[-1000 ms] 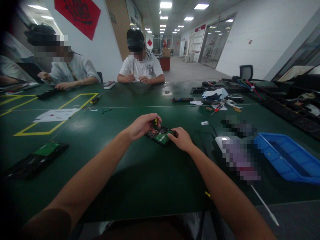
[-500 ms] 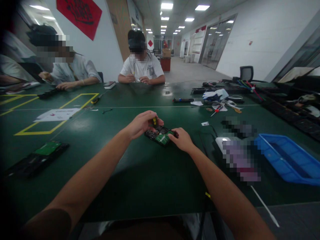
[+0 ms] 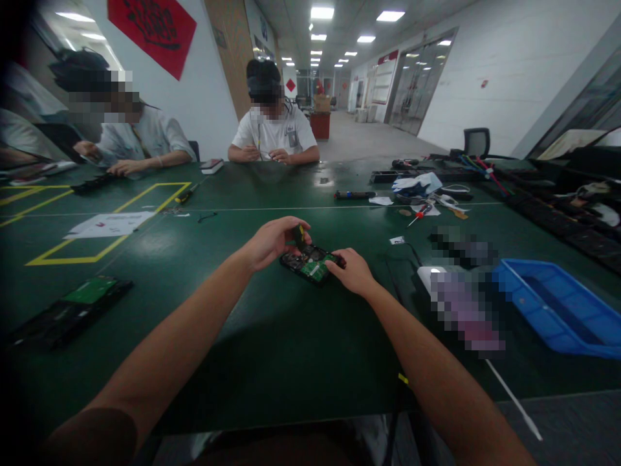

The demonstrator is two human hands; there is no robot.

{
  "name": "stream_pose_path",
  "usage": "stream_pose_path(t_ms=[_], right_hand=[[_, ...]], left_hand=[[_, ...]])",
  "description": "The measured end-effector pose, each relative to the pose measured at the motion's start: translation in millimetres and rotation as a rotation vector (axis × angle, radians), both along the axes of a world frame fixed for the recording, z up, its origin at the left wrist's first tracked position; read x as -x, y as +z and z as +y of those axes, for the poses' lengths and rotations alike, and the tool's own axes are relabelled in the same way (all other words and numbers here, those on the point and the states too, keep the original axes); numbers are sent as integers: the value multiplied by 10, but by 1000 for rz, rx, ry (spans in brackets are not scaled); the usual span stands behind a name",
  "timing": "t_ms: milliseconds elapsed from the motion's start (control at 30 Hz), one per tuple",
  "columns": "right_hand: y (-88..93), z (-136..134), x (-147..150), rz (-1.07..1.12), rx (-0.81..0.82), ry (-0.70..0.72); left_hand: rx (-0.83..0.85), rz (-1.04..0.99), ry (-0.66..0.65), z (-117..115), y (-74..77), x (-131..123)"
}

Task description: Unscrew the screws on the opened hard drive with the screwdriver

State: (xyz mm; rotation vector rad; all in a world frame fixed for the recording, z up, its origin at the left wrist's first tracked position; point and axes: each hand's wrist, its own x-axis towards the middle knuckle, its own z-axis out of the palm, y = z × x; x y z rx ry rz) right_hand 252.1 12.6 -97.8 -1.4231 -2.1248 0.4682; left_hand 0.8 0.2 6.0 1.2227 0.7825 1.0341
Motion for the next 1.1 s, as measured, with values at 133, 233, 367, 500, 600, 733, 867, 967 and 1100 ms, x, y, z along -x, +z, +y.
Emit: stream_pose_path(t_ms=[133,233,367,500,600,733,867,967,1100], right_hand=[[14,-10,4,12,0,-1],[30,-21,11,17,5,-9],[28,-23,12,16,7,-8],[9,-14,8,9,1,-3],[6,-14,10,10,0,0],[13,-19,14,15,-3,3],[15,-20,13,14,-9,1],[17,-18,14,6,-8,-4],[25,-19,14,-10,-11,-10]], left_hand=[[37,-76,16,-6,4,-26],[49,-97,33,2,9,-40],[42,-81,20,20,-9,-54],[7,-55,-3,2,-16,-63],[-9,-50,0,-23,-10,-64],[7,-62,32,-36,-6,-54],[-8,-55,-19,-51,16,-47],[-36,-35,-39,-63,40,-48],[-53,0,-10,-53,52,-42]])
